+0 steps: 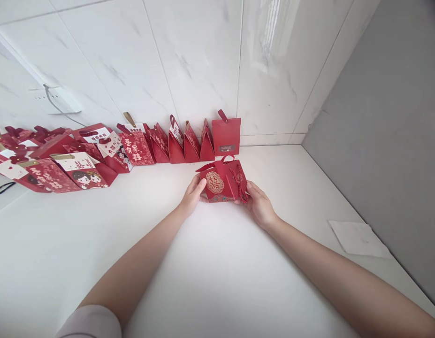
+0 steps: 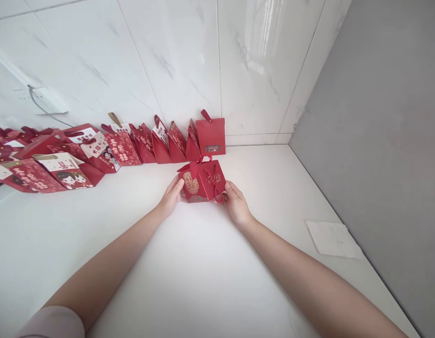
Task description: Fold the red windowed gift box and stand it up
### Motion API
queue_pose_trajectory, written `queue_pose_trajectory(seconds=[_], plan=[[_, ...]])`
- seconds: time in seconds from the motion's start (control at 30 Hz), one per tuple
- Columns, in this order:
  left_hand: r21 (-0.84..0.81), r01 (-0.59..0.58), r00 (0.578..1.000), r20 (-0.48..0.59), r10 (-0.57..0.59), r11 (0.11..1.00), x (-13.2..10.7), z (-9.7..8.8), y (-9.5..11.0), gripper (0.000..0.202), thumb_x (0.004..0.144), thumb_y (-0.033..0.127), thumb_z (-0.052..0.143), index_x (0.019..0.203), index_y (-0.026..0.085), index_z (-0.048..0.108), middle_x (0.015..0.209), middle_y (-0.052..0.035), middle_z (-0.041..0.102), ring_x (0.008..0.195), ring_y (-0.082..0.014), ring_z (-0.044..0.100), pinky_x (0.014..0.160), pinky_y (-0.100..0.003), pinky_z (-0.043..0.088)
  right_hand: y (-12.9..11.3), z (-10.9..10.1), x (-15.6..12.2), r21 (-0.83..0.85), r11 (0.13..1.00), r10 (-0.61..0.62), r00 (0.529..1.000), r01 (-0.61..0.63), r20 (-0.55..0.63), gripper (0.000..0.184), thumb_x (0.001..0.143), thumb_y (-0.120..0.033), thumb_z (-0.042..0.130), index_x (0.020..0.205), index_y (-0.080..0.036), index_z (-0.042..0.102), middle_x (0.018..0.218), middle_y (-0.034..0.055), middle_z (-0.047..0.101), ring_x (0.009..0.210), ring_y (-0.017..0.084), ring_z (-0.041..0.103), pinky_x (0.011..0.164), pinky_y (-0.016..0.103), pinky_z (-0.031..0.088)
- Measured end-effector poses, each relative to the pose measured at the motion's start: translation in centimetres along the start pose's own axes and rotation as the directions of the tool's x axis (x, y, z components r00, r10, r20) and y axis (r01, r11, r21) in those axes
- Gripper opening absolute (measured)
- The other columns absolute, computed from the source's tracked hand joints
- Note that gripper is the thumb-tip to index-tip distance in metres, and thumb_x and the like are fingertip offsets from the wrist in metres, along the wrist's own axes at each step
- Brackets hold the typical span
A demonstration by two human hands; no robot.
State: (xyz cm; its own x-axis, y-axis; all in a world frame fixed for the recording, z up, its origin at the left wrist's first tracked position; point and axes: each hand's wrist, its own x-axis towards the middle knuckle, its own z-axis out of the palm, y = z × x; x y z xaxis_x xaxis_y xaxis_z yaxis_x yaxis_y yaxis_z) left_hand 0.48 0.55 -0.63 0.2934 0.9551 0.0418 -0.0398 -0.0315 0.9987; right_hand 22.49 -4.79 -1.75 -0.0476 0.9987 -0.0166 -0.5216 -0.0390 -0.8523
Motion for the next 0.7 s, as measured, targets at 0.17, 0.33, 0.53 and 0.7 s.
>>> queue_pose_trajectory(seconds=[0.17,0.33,0.53,0.7], plan=[[-0.028,0.141,0.945,0.303,-0.126,0.99,0.1,-1.1,0.5,0.069,0.075,0.055,0.073,0.134,0.025,0.053,0.126,-0.0136,0.065,0.095,-0.0264,0.07,0.075,-0.038,0.058,-0.4,-0.3,0.5,0.11,0.991,0.081,0.993,-0.072,-0.087,0.029,0.079,-0.048,0.072,0.094,-0.023,0.069,0.092,0.0011,0.068,0.078,0.015,0.061,0.066,0.027,0.054],[-0.053,0.109,0.941,0.328,-0.086,0.993,-0.1,-0.9,0.4,0.07,0.072,0.056,0.076,0.13,0.022,0.057,0.125,-0.016,0.066,0.11,-0.0325,0.066,0.08,-0.039,0.057,0.0,-0.4,0.4,-0.025,0.999,0.025,0.999,-0.026,-0.038,0.034,0.084,-0.056,0.064,0.093,-0.024,0.068,0.087,0.0022,0.07,0.074,0.019,0.062,0.069,0.034,0.053],[-0.107,0.095,0.977,0.199,-0.072,0.99,0.0,-0.4,-0.1,0.07,0.078,0.073,0.057,0.129,0.023,0.058,0.12,-0.0135,0.069,0.088,-0.0245,0.069,0.059,-0.028,0.05,-0.3,0.4,-1.0,-0.282,0.954,-0.055,0.983,0.104,0.177,0.063,0.094,-0.071,0.03,0.136,-0.03,0.052,0.14,0.0048,0.057,0.114,0.026,0.06,0.078,0.037,0.055],[-0.092,0.053,0.99,0.137,-0.04,0.994,-0.1,-0.1,-0.1,0.066,0.079,0.067,0.062,0.131,0.026,0.052,0.133,-0.0119,0.061,0.098,-0.0242,0.067,0.06,-0.026,0.049,-0.8,0.7,-1.4,-0.357,0.92,-0.072,0.966,0.161,0.25,0.069,0.091,-0.059,0.054,0.151,-0.034,0.031,0.156,0.0029,0.039,0.133,0.028,0.046,0.091,0.039,0.054]])
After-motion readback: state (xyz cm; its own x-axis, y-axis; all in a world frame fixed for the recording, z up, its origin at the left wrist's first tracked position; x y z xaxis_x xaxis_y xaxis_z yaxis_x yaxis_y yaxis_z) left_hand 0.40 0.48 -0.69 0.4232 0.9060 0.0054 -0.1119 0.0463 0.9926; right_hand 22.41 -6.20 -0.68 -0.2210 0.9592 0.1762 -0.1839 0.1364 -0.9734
